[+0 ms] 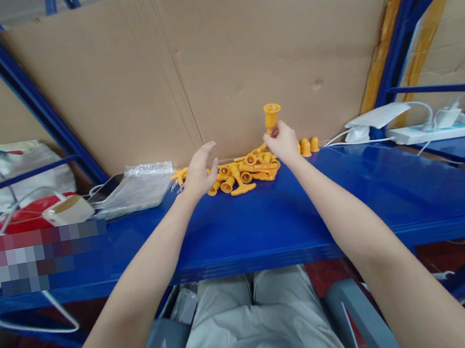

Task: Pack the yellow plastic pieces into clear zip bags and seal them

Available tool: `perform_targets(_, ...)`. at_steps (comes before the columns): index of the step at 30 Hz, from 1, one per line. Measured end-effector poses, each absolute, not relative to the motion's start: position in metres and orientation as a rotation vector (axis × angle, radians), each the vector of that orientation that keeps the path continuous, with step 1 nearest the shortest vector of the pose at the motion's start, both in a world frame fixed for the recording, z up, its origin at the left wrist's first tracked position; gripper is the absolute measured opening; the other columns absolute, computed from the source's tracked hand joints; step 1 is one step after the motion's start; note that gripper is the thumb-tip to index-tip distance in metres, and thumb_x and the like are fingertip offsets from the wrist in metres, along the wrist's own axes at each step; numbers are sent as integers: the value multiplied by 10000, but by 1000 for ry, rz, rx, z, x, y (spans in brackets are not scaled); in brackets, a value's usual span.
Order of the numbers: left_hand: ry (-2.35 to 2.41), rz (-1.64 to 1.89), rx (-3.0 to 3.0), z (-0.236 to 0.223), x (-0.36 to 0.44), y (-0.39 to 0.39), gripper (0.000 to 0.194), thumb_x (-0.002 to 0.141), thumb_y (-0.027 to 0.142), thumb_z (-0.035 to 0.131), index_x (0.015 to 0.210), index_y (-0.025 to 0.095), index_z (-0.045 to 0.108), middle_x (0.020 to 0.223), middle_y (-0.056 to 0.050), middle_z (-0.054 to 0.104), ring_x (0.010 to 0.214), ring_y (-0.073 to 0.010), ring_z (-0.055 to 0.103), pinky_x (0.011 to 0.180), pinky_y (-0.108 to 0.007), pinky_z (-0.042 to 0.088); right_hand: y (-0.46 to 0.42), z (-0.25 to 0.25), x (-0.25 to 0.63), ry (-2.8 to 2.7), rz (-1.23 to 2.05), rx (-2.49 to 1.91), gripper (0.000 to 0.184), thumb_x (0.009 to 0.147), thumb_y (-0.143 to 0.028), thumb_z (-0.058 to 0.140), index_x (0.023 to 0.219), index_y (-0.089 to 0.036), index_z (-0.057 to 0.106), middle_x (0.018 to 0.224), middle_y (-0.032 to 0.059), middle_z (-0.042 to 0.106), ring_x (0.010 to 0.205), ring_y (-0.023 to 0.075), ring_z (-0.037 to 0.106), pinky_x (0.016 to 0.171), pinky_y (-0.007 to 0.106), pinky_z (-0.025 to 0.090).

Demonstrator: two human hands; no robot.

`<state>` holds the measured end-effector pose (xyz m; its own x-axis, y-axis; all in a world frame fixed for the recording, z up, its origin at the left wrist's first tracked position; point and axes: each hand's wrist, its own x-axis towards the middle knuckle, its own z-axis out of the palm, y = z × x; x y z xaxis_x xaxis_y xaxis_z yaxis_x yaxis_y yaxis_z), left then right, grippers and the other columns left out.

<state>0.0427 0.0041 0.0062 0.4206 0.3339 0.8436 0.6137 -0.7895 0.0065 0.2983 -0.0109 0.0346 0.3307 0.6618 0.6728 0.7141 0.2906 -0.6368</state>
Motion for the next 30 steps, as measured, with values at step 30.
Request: perform_targets(30, -956, -1020, -2272, 10, 55, -12, 231, 961, 212, 409, 996, 216, 637, 919, -55, 671, 977, -213, 597, 1125, -501, 324, -30, 28, 256, -1946, 285, -1002, 430, 871, -597, 524, 872, -182, 637, 818, 57, 676, 767, 195, 605, 706, 331, 501)
